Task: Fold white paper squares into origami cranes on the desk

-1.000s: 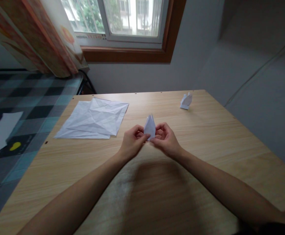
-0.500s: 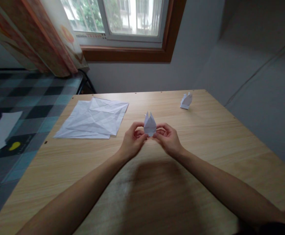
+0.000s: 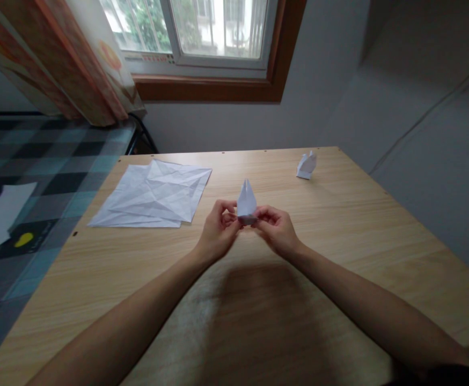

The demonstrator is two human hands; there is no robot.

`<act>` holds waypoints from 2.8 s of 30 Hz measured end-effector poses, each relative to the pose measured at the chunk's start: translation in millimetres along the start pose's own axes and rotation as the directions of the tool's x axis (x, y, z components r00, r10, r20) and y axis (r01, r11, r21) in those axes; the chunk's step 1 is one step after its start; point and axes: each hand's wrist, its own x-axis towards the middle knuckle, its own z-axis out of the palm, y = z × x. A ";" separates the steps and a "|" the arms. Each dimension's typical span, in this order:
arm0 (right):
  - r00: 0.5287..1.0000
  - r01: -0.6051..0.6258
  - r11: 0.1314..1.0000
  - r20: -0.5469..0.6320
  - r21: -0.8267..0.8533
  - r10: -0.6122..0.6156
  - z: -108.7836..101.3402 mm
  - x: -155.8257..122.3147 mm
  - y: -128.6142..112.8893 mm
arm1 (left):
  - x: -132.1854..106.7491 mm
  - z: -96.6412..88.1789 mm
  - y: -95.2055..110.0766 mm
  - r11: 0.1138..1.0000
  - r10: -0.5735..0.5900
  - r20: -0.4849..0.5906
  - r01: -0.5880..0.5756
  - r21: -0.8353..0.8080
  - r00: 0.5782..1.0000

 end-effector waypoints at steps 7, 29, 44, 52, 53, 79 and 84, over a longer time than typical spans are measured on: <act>1.000 -0.002 0.998 -0.019 -0.070 0.000 -4.4 -2.0 0.2 | 1.3 -8.7 9.5 0.964 0.115 0.102 -0.136 0.228 0.988; 0.881 0.417 0.752 0.022 -0.511 -0.473 0.1 -15.1 -14.6 | -3.1 -3.4 3.2 0.825 0.302 0.059 -0.292 0.484 0.951; 0.994 0.062 0.923 -0.061 -0.380 -0.092 9.3 -17.6 -12.0 | -1.7 5.4 4.6 0.998 -0.045 -0.119 0.050 0.035 0.992; 0.916 0.393 0.728 0.175 -0.562 -0.360 14.0 -19.8 -18.1 | -6.9 2.9 9.2 0.960 -0.042 0.071 0.020 0.278 0.997; 0.908 0.415 0.736 0.199 -0.535 -0.368 13.4 -19.1 -17.9 | -6.0 2.6 8.9 0.966 -0.047 0.053 0.032 0.258 0.998; 0.999 -0.048 0.998 -0.015 0.030 0.048 11.1 -10.9 -5.7 | 2.5 6.5 0.3 0.994 -0.043 -0.134 0.029 -0.110 0.990; 0.997 0.082 0.979 0.023 -0.187 -0.079 7.1 -15.0 -1.8 | 1.3 5.3 3.8 0.999 -0.009 -0.116 0.006 -0.032 0.993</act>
